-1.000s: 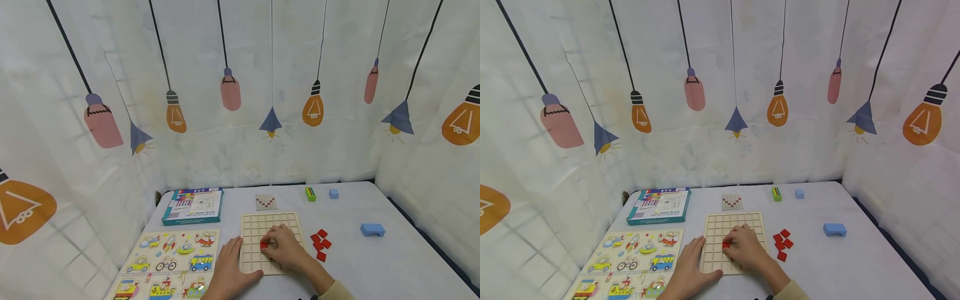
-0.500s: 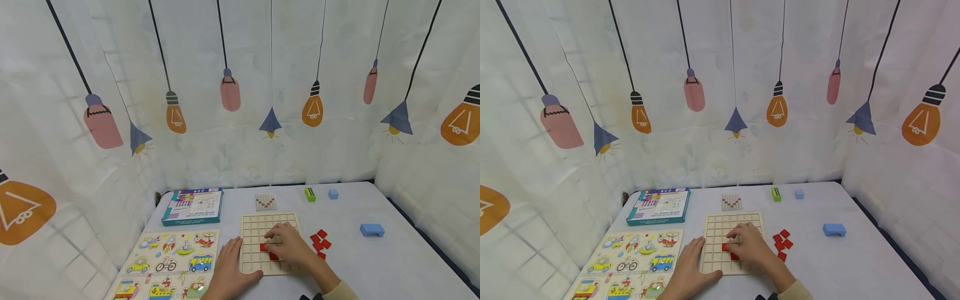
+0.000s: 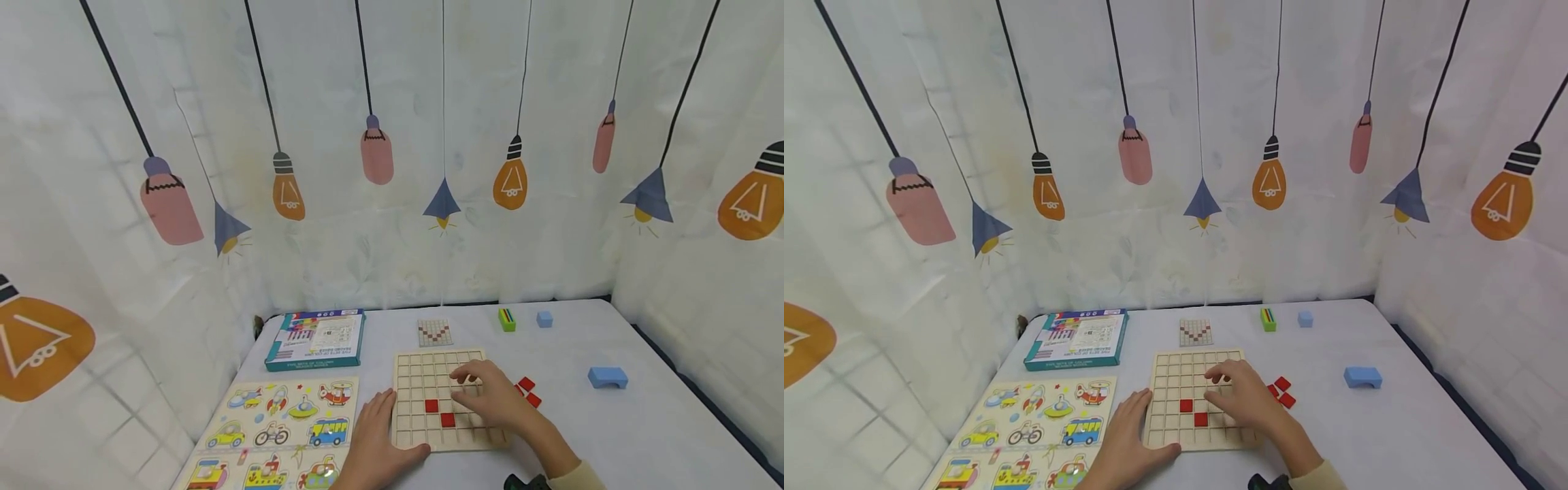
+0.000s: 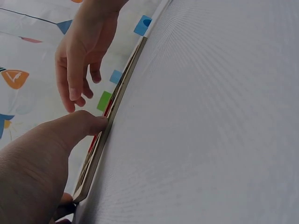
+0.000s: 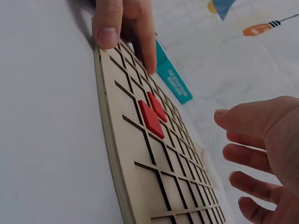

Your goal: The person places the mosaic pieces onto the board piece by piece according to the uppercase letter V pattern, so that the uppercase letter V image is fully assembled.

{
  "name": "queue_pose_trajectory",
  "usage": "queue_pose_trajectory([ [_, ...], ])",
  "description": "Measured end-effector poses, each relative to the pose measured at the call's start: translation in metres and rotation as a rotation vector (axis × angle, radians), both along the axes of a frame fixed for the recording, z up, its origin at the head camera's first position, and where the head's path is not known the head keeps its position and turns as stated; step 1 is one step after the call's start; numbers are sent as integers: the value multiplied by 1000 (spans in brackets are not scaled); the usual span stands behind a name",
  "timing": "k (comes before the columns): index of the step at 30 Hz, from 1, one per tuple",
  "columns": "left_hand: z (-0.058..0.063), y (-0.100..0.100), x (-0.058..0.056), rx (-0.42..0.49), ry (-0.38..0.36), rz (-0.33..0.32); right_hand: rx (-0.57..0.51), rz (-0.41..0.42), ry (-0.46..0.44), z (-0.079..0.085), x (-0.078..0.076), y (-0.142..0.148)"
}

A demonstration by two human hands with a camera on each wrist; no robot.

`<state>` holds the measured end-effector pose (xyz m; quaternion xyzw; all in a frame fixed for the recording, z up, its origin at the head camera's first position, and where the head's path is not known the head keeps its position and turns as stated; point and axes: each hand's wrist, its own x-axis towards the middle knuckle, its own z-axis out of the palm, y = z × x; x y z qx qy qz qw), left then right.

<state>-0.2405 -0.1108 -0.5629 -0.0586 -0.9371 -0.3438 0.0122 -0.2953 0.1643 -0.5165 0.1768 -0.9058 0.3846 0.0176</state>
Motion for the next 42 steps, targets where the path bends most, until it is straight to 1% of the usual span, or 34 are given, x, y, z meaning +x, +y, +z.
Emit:
queue_pose_trajectory([
  [5, -3, 0, 3, 1, -35, -5, -32, -50, -34, 1, 5, 16],
  [9, -5, 0, 1, 5, -44, -6, -27, -86, -20, 1, 5, 32],
  [14, -6, -1, -2, 7, -26, 5, -16, -130, -6, 2, 2, 51],
  [20, -5, -2, -2, 8, -16, -3, 26, -189, -14, -2, -1, 65],
  [28, -4, 0, -2, 2, -1, -9, 93, -230, -25, -11, -4, 84],
  [35, -3, 1, -2, -4, 1, -4, 93, -266, -20, -13, -6, 103],
  [42, -2, 0, -2, -6, 3, -7, 101, -289, -32, -16, -8, 113],
])
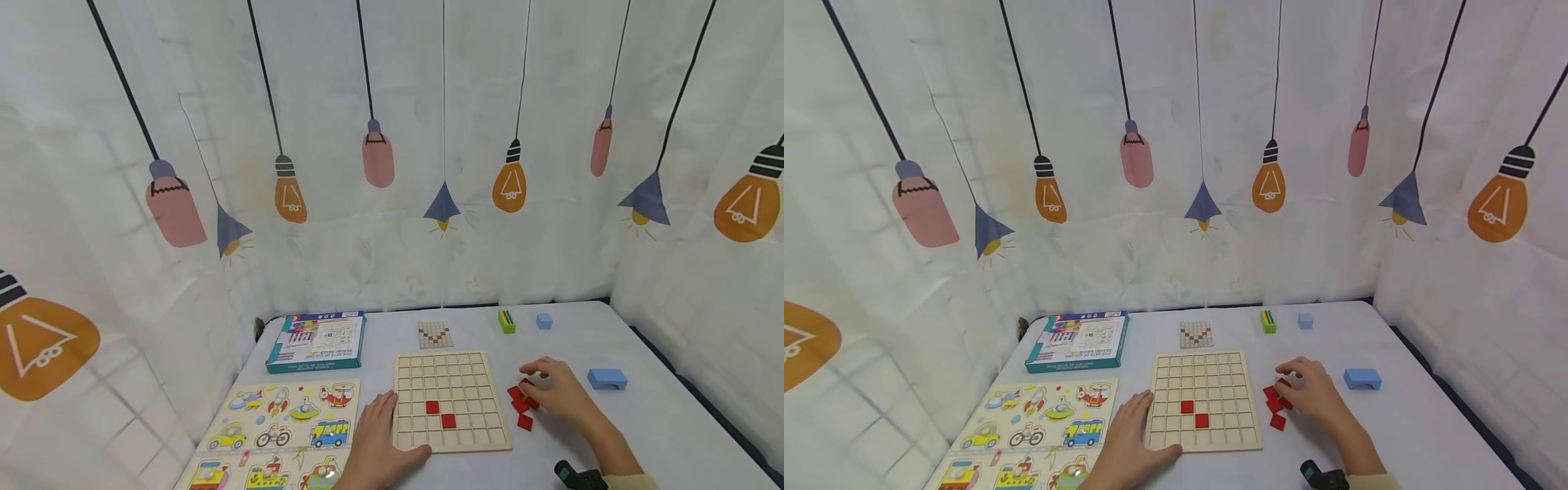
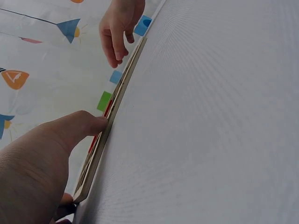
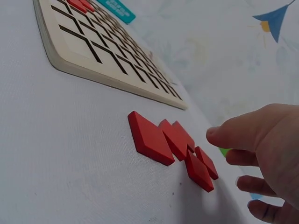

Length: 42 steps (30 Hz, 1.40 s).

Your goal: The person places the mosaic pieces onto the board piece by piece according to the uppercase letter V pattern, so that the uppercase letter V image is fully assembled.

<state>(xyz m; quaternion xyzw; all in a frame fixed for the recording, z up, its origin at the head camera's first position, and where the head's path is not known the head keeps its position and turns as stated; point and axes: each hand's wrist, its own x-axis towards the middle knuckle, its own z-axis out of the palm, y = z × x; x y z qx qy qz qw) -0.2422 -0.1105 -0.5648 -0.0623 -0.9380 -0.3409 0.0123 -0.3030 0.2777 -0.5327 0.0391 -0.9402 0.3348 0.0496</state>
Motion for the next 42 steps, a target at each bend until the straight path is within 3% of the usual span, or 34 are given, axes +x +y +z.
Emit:
queue_pose_trajectory([
  [11, 1, 0, 1, 5, 8, 5, 69, -57, -8, -13, -7, 7],
  [28, 4, 0, 1, 9, -5, 1, 129, -123, 31, -14, -5, -5],
  [42, 4, 0, 1, 6, -2, 0, 78, -100, 73, -12, -3, -11],
])
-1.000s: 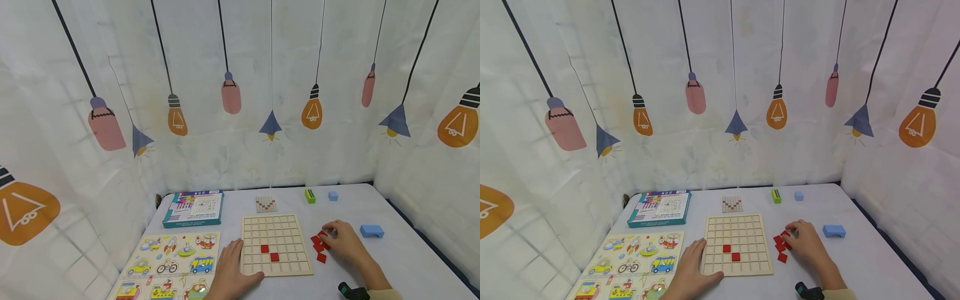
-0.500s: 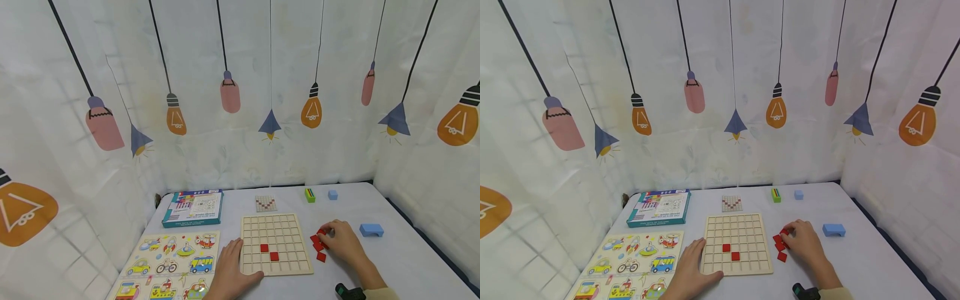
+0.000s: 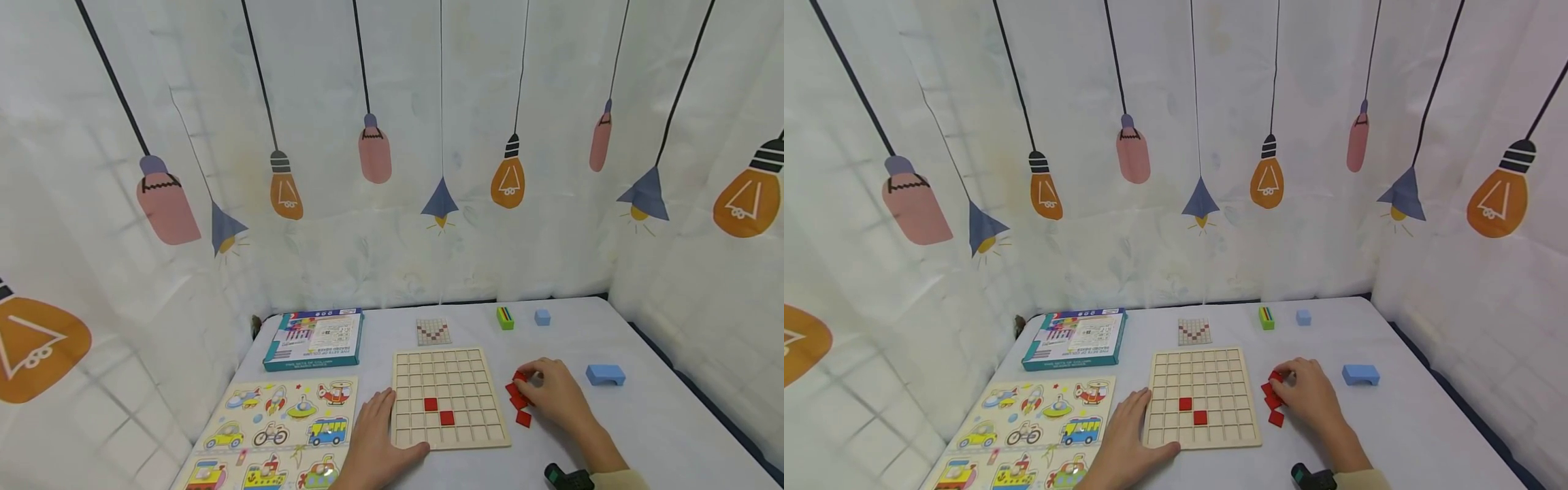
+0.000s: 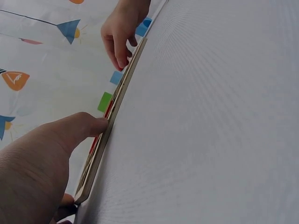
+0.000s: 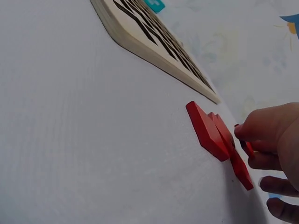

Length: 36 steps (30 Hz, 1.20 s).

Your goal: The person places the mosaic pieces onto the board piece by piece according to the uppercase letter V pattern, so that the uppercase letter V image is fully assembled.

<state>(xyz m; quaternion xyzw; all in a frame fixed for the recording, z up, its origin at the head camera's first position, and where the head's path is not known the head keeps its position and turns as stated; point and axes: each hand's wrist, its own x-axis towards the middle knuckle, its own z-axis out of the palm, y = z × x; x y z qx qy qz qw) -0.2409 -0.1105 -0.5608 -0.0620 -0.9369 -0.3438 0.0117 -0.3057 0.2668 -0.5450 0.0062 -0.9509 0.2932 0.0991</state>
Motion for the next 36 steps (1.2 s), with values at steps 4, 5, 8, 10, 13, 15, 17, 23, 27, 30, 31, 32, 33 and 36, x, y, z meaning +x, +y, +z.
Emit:
queue_pose_trajectory([
  [4, 0, 0, -1, 3, 2, -3, -36, 31, 4, 3, -1, -7],
  [5, 0, 0, -1, 3, 1, -4, -43, 38, 0, 4, -1, -9],
  [8, 0, -1, -1, 1, 1, -4, -58, 54, -14, 6, -1, -15],
  [10, 0, -1, -1, 3, 2, -4, -74, 53, -27, 6, -1, -20],
  [13, 0, -2, -1, 3, 6, -5, -95, 61, -26, 7, 0, -27],
  [15, -1, -2, -1, 0, 9, -5, -106, 62, -23, 7, 0, -32],
  [17, -2, -2, -1, -3, 10, -4, -117, 73, -16, 7, -1, -37],
  [23, -1, -2, 0, -7, 7, 5, -146, 108, -7, 11, -3, -54],
  [27, 1, -1, 1, -10, -1, 8, -159, 128, -11, 14, -5, -65],
  [30, 1, -1, 1, -15, -4, 5, -178, 149, -11, 16, -6, -74],
  [31, 1, -1, 1, -16, -5, 2, -181, 157, -13, 16, -6, -77],
  [32, 1, -1, 1, -16, -5, 1, -182, 164, -12, 17, -7, -80],
  [33, 1, -1, 1, -16, -6, 0, -180, 171, -9, 17, -7, -83],
  [36, 0, 0, 2, -14, -10, -5, -179, 191, 3, 18, -7, -91],
])
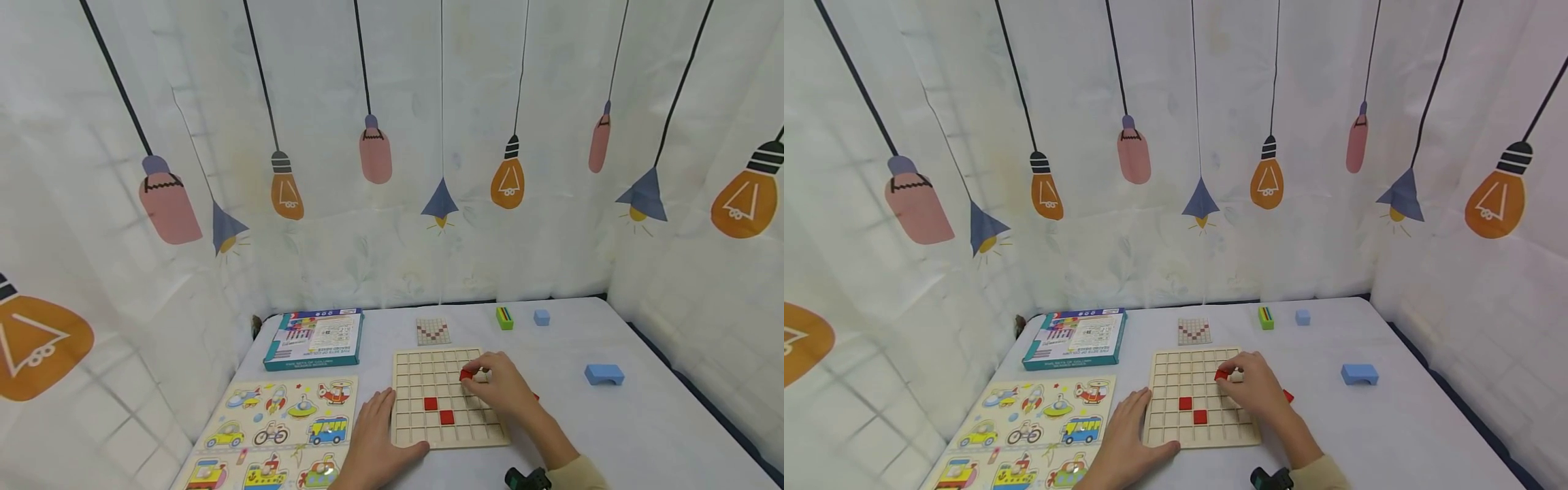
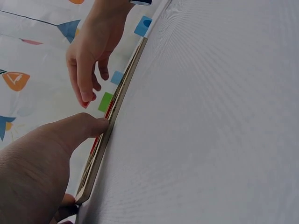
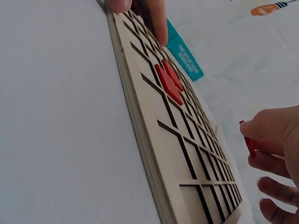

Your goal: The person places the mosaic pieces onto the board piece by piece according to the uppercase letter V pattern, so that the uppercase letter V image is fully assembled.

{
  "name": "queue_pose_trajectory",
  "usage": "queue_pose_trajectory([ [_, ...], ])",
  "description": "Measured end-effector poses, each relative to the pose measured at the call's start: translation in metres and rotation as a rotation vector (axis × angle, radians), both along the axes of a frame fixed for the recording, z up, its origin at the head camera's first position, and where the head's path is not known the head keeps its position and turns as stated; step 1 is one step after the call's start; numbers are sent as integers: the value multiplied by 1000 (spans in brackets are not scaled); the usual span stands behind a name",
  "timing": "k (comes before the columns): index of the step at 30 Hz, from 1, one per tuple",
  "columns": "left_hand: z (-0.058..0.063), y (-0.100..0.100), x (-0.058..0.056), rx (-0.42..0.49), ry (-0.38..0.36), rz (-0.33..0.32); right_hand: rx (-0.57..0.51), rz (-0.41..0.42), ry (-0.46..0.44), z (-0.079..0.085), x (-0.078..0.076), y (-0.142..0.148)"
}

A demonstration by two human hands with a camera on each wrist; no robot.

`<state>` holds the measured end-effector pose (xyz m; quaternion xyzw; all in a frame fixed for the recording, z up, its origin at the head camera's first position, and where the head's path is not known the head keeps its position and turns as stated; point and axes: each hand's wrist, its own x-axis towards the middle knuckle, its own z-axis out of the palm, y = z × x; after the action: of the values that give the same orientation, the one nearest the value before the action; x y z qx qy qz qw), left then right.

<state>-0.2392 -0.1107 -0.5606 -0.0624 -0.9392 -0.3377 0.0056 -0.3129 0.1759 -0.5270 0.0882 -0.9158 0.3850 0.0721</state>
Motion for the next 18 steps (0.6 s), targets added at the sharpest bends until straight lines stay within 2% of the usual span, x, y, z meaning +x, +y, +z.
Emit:
queue_pose_trajectory([
  [18, 4, 0, 0, 5, 17, 4, 14, 143, 69, -18, -6, -44],
])
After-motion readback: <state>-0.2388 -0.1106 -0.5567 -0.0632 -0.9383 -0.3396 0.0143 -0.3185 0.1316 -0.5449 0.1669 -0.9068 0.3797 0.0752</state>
